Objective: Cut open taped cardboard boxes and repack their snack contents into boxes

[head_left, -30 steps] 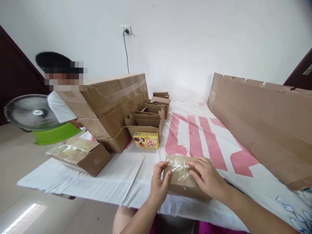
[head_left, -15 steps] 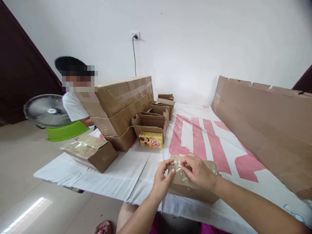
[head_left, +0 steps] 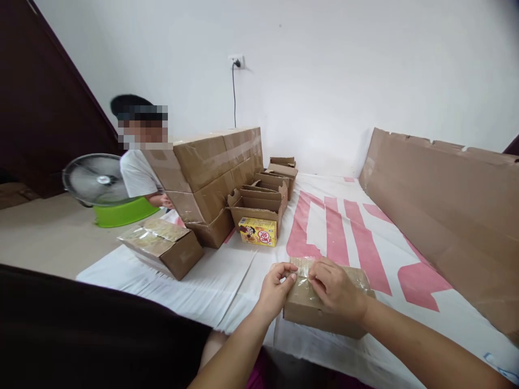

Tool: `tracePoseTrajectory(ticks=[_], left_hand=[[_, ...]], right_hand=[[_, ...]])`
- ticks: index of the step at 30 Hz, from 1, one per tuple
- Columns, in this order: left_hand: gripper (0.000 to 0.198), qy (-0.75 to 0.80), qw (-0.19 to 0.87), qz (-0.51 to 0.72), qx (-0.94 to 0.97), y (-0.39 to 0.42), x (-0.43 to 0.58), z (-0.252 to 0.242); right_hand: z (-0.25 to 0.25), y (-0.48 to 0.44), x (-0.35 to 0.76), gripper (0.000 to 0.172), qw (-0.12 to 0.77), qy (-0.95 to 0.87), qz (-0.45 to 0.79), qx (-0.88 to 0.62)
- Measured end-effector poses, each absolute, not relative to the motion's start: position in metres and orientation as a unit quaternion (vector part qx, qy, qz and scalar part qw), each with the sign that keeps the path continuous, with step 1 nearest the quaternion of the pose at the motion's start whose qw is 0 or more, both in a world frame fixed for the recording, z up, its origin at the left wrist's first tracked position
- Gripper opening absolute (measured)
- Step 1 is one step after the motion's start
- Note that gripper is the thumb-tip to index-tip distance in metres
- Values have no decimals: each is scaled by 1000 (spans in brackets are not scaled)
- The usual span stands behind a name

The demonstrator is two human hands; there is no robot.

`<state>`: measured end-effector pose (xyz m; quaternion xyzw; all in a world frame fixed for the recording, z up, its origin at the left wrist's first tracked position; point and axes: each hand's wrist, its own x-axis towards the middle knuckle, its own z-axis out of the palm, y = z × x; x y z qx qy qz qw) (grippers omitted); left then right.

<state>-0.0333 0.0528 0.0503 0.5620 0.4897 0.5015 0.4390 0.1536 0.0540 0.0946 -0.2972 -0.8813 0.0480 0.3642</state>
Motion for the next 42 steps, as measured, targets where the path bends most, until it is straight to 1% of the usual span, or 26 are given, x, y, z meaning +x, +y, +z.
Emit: tracePoseTrajectory(ticks=[3,6,9,12,15,18,23,26,37,40,42], left_hand=[[22,488,439,500,565,53,-34,52],[22,488,432,499,572,53,-35,52],[19,489,416,500,581,53,-36,52],[17,494,395,502,590,52,-35,52],[15,501,370,505,598,51,-32,52],[14,506,340,504,611,51,-31,51],[13,505,327,502,621,50,-31,52],[12,504,324,501,624,50,-31,53],[13,505,314,498,631,50,-30,52],[14,505,311,493,637,50,-31,51],[14,505,308,492,639,50,-31,50]], right_hand=[[96,54,154,17,356,-869,54,-340],[102,54,157,19,357,-869,37,-342],[110,49,164,17,341,-876,43,-337],[114,41,171,14,268,-907,46,-321],[114,32,175,18,190,-936,0,-295],[114,28,174,20,152,-954,-57,-254],[118,36,168,26,152,-964,-133,-174],[121,47,169,25,142,-967,-153,-144],[127,51,168,22,51,-980,-161,-103],[125,54,161,17,44,-979,-156,-122],[123,58,160,15,58,-979,-129,-144]])
